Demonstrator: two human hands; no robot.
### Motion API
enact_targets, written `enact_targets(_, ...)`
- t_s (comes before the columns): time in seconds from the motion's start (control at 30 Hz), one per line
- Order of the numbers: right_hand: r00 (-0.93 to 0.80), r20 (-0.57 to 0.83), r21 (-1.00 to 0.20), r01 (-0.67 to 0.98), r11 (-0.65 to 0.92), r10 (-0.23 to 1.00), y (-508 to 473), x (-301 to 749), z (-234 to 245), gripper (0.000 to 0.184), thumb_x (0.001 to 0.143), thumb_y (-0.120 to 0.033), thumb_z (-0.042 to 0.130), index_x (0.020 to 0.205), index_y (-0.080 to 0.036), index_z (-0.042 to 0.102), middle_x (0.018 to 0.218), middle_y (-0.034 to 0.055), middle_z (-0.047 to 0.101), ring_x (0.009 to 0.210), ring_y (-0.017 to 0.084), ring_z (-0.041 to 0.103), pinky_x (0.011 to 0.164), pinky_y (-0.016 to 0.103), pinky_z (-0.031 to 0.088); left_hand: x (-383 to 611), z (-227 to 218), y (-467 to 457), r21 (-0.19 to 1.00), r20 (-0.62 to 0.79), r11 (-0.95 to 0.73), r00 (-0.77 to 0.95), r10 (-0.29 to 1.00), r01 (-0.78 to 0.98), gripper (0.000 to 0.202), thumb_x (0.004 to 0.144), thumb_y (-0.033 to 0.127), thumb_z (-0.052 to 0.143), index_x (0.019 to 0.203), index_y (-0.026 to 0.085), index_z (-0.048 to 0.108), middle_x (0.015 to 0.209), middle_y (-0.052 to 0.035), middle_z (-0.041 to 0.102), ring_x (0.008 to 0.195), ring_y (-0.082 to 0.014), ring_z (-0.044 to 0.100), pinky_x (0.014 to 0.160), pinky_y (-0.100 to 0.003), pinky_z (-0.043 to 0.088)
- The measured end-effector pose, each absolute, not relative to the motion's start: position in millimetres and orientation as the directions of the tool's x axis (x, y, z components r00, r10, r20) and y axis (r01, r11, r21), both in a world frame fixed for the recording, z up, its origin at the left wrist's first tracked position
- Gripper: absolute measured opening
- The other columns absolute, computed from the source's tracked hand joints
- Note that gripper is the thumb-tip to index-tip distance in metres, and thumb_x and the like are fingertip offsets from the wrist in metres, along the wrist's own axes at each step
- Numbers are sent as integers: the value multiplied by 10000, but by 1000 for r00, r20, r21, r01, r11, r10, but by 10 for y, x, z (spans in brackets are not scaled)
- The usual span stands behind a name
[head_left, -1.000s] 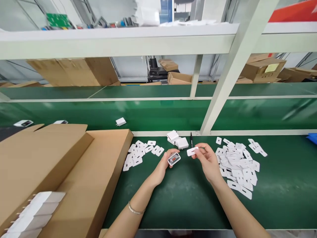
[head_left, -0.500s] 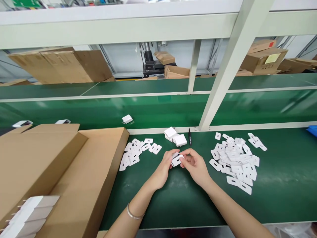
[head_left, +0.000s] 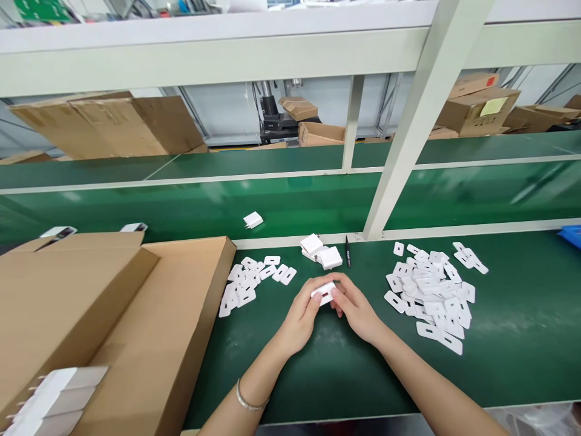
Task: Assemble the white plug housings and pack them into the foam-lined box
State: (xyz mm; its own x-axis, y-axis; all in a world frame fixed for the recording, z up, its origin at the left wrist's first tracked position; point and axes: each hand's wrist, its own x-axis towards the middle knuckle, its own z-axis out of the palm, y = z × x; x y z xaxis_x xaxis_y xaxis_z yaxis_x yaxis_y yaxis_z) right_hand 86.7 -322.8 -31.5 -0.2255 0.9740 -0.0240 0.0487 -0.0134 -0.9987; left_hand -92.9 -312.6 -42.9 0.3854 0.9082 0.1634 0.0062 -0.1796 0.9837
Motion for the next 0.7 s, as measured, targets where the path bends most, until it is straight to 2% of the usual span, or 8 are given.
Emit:
enact_targets(0.07, -244, -20, -998, 58, -6, 970, -3244, 852, -298, 530, 1008, -699, 525, 1267, -239, 572, 747, -38, 516, 655, 146, 483, 639, 294, 433, -932, -421, -3145, 981, 176, -192, 397, 901, 2, 465, 1101, 524, 368, 1399, 277, 625, 1325, -113, 624, 1104, -265, 601, 1052, -422, 476)
enact_targets(0.17, -221, -19, -998, 58, -6, 975, -3249, 842, -283, 513, 1002, -702, 540, 1229, -245, 587, 761, -38, 519, 659, 144, 472, 657, 299, 424, -929, -406, -3170, 976, 183, -216, 441, 879, 25, 441, 1092, 500, 429, 1452, 295, 580, 1366, -111, 592, 1203, -282, 567, 1098, -428, 453)
enact_targets(0.3, -226, -31, -999, 31, -25, 974, -3247, 851, -288, 508, 984, -708, 559, 1210, -253, 587, 804, -27, 549, 666, 145, 477, 662, 302, 430, -921, -389, -3181, 980, 174, -200, 448, 877, 10, 409, 1091, 483, 442, 1424, 306, 600, 1341, -105, 579, 1254, -292, 536, 1090, -423, 463)
enact_targets(0.4, -233, -42, -999, 6, -42, 972, -3257, 855, -303, 511, 978, -707, 560, 1217, -256, 579, 809, -24, 547, 682, 154, 495, 655, 302, 439, -922, -387, -3177, 987, 152, -158, 449, 881, -24, 405, 1076, 500, 475, 1400, 308, 626, 1299, -100, 566, 1211, -289, 540, 1063, -418, 483)
enact_targets(0.57, -237, -44, -999, 9, -43, 970, -3269, 849, -327, 479, 1012, -669, 514, 1243, -253, 573, 903, 2, 604, 721, 159, 520, 673, 303, 459, -919, -397, -3173, 990, 133, -102, 445, 886, -94, 365, 1044, 517, 549, 1341, 337, 662, 1195, -67, 543, 1005, -234, 573, 943, -383, 528)
enact_targets(0.63, -226, -30, -999, 41, -21, 974, -3267, 845, -332, 462, 1029, -662, 491, 1216, -251, 592, 930, 8, 616, 725, 156, 519, 678, 301, 454, -912, -397, -3177, 989, 144, -115, 444, 884, -90, 353, 1043, 517, 554, 1317, 336, 682, 1165, -65, 546, 1014, -234, 570, 944, -378, 523)
enact_targets(0.7, -210, -12, -998, 70, 3, 978, -3262, 839, -334, 460, 1029, -669, 492, 1161, -246, 613, 874, -2, 598, 705, 153, 505, 669, 299, 440, -905, -400, -3180, 987, 161, -148, 440, 883, -64, 361, 1051, 517, 538, 1316, 325, 691, 1153, -71, 563, 1064, -249, 563, 984, -388, 503)
